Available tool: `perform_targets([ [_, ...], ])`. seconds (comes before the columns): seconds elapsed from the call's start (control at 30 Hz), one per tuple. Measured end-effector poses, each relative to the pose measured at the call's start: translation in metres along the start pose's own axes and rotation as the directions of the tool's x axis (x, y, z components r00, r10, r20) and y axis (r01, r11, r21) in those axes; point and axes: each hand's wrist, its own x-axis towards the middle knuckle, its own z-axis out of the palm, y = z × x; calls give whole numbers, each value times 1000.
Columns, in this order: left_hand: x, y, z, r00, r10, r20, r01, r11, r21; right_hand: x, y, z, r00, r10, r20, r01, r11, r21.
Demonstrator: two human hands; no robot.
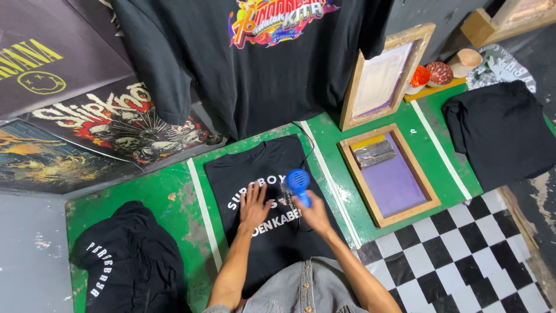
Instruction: Performing screen printing on a black t-shirt using a silk screen, squeegee, and ink, then drying the print with a hairdryer.
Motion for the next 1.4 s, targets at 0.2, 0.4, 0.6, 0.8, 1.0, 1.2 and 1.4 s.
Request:
perform_targets([
  [0.2,-20,-38,-4,980,-199,4,199,980,-9,31,35,-44,916,51,-398,-22,997,78],
  [0.4,-4,5,0,983,-177,-43,177,984,4,10,-2,-14,963,24,-268,4,994,105],
  [0.6,51,36,76,914,167,-371,-62,958,278,-18,-10,25,946,-140,293,158,987,-37],
  [0.8,11,34,2,998,41,-57,-42,999,-19,6,-15,-10,987,-90,130,86,996,38],
  [1.0,6,-18,-8,996,-89,-15,90,996,18,30,-1,-68,944,79,-319,-53,995,90],
  [1.2,10,1,-16,990,-133,55,133,991,4,26,-2,-64,920,149,-362,-102,984,146],
  [1.4,42,69,61,854,180,-488,-159,984,84,5,-11,-10,979,-37,199,45,999,-32],
])
